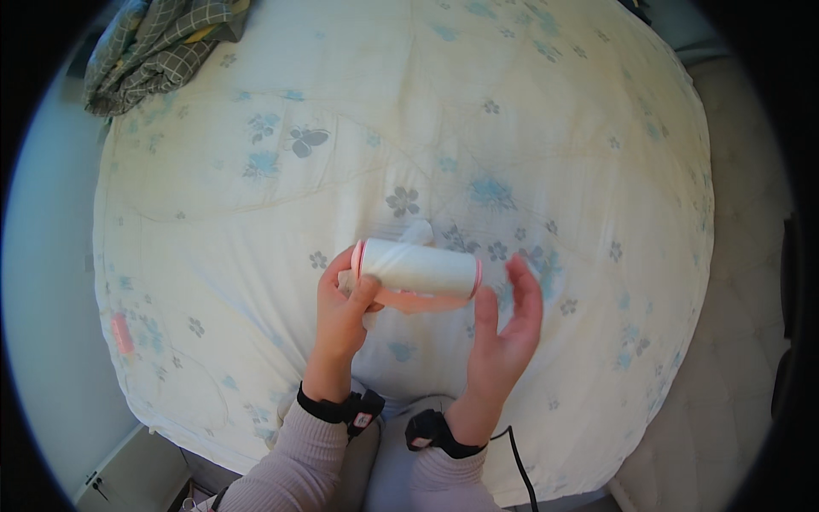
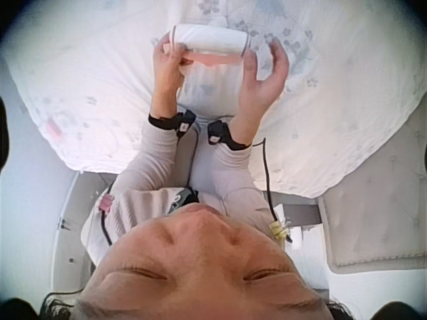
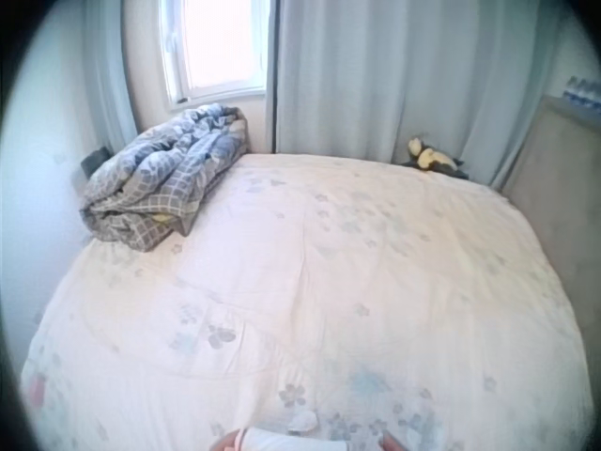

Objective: The person uses a pink lint roller to roll over a floral-patterned bedsheet, then removes the used adhesive sheet and wipes the bed with a white tissue. The person continues rolling and wiping across the bed surface.

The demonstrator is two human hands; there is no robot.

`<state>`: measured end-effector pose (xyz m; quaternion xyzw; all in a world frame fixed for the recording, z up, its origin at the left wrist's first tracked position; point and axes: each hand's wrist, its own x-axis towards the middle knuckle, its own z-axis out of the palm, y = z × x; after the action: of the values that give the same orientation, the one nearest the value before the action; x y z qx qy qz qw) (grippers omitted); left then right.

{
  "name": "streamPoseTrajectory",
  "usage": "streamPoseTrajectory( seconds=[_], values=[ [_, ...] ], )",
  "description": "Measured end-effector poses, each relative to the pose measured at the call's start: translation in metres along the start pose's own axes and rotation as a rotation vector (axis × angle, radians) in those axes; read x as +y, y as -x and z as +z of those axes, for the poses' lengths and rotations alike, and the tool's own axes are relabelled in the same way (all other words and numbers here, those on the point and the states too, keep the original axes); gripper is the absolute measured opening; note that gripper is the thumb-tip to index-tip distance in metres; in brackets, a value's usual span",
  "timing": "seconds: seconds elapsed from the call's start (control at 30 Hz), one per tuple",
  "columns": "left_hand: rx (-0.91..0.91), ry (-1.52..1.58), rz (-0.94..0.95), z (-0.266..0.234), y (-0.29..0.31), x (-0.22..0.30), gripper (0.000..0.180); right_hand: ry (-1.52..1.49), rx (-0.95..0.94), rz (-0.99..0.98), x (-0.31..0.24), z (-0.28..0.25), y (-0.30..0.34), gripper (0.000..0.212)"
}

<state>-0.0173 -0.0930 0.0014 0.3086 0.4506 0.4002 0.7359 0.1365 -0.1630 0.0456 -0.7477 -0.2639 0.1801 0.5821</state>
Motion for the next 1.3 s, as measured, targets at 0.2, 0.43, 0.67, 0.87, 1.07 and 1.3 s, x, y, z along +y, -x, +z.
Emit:
streamPoseTrajectory(
  seconds=[0.2, 0.43, 0.67, 0.87, 1.07, 1.3],
  values=[
    [-0.093, -0.006, 0.105, -0.010, -0.014, 0.003, 0.066, -0.546, -0.366, 0.355, 0.034, 0.009, -0.003, 0.075],
    [-0.173, -0.164, 0.040, -0.020, -0.025, 0.014, 0.076, -0.458, -0.365, 0.328, 0.055, 0.019, -0.007, 0.088],
    [-0.208, -0.169, 0.004, -0.015, -0.024, 0.020, 0.092, -0.378, -0.363, 0.207, 0.043, 0.020, -0.009, 0.067],
    [-0.232, -0.085, -0.005, -0.010, -0.026, 0.020, 0.105, -0.526, -0.411, 0.244, 0.030, 0.016, -0.016, 0.054],
    [-0.186, -0.144, 0.026, -0.008, -0.023, 0.019, 0.092, -0.598, -0.469, 0.186, 0.030, 0.015, -0.018, 0.059],
    [-0.153, -0.191, 0.083, -0.011, -0.019, 0.014, 0.081, -0.554, -0.478, 0.173, 0.026, 0.010, -0.017, 0.056]
  ],
)
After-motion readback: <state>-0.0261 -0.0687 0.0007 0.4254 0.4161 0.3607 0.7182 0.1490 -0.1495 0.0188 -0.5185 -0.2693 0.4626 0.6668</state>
